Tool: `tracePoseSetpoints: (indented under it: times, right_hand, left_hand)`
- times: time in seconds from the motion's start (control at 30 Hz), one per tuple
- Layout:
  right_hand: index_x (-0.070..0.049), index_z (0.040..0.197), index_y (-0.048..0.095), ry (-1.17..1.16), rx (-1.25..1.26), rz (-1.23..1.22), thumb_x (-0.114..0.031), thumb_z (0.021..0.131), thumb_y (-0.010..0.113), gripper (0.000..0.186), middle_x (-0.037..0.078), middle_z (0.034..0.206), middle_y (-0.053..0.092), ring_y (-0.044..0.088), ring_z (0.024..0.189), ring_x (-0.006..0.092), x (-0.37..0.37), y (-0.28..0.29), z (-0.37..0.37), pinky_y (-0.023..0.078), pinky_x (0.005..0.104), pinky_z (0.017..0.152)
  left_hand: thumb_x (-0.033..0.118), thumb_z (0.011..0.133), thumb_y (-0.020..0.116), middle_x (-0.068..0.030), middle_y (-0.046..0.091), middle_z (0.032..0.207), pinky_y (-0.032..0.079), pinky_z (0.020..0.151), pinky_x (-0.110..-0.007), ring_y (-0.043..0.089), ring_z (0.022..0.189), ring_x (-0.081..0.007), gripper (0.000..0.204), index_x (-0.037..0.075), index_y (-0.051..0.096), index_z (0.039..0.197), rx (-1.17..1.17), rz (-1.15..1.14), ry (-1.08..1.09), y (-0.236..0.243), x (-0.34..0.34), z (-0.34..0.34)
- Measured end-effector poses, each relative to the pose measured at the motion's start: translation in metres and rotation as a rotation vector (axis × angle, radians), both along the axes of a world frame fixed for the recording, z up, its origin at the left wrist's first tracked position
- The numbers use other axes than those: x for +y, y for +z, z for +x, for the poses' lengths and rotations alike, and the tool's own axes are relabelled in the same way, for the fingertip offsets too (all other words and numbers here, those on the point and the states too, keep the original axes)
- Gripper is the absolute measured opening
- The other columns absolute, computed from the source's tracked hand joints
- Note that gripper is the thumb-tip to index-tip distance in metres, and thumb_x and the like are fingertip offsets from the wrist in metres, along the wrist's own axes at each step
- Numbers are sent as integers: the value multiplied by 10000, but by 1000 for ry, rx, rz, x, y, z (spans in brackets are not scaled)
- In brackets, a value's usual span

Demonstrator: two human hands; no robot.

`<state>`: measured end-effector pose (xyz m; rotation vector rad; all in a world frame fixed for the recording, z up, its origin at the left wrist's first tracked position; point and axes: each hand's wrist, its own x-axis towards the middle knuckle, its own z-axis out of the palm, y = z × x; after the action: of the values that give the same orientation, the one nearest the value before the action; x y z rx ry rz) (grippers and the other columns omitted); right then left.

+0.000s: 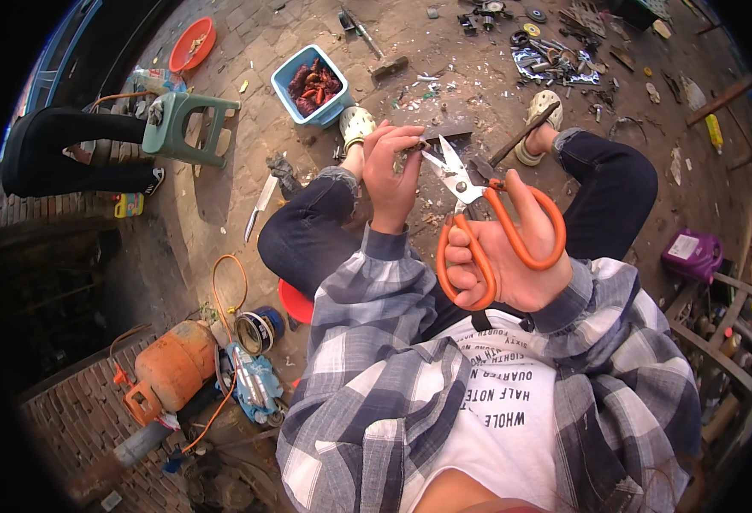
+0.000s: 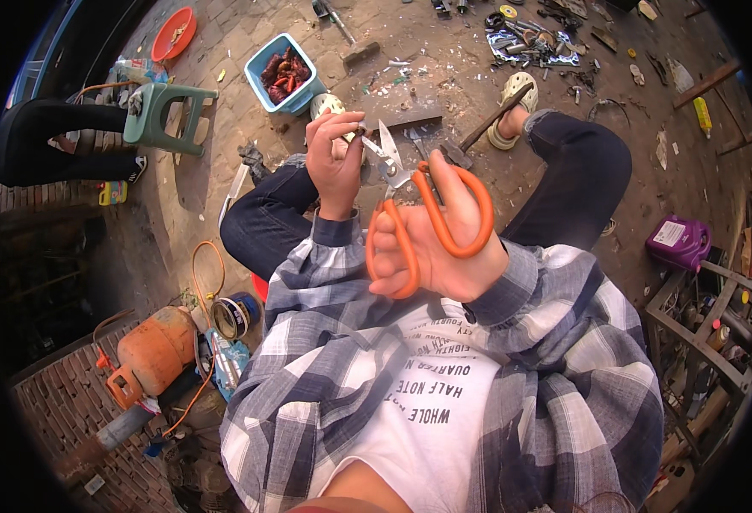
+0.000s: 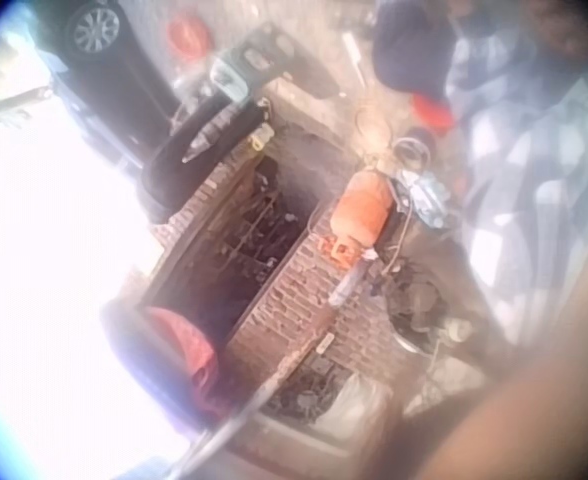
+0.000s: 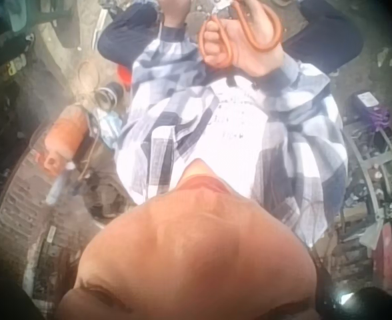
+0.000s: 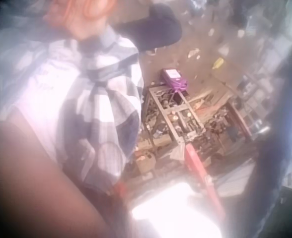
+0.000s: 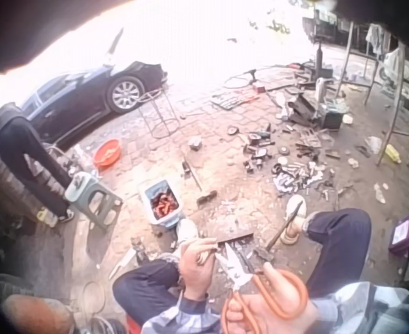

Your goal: The person sits on the ground and uses a hammer and orange-handled shears to shape small metal pieces. They repeatedly strike the pieces on a metal plate and trim them with the shears.

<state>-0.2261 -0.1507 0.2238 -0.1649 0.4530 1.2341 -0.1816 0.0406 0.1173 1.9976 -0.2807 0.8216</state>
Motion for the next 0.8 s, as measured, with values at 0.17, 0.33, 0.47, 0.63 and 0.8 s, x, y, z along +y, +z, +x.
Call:
tracePoseSetpoints:
  times: [0.17, 0.33, 0.47, 0.63, 0.8]
  right_hand:
    - [-8, 953, 450, 5, 6, -52, -850, 779, 288, 875, 60, 848, 456, 482, 667, 248, 1, 6, 2, 441, 380, 622]
    - [-10, 949, 526, -45, 3, 136, -826, 796, 320, 856, 64, 861, 575, 631, 747, 271, 2, -15, 8, 529, 458, 808]
    - [-10, 958, 526, -38, 4, 133, -824, 800, 318, 855, 65, 864, 581, 632, 758, 268, 4, -15, 7, 525, 456, 817]
    - [-15, 958, 530, -25, -16, 104, -824, 801, 315, 852, 65, 864, 580, 632, 758, 262, 6, -14, 7, 523, 463, 819]
    - [-14, 939, 524, -36, 3, 85, -818, 806, 314, 842, 68, 844, 565, 627, 749, 266, 7, -13, 7, 523, 467, 821]
  left_hand:
    - [-109, 702, 644, -67, 698, 987, 410, 992, -427, 584, 986, -254, 266, 54, 582, 903, 24, -1, -17, 1, -2, 0]
    - [-95, 683, 659, -68, 690, 977, 416, 988, -441, 592, 968, -260, 260, 51, 602, 891, 27, -39, -19, 1, -5, -2]
    - [-93, 682, 655, -67, 689, 975, 417, 988, -441, 591, 973, -264, 257, 48, 602, 890, 56, -43, -8, 0, -5, -1]
    - [-90, 676, 651, -67, 687, 970, 418, 991, -444, 589, 975, -266, 256, 43, 600, 890, 96, -70, -1, 1, -6, -2]
    - [-87, 671, 647, -64, 688, 960, 420, 992, -442, 590, 966, -261, 263, 43, 601, 895, 120, -82, -9, -2, -5, 0]
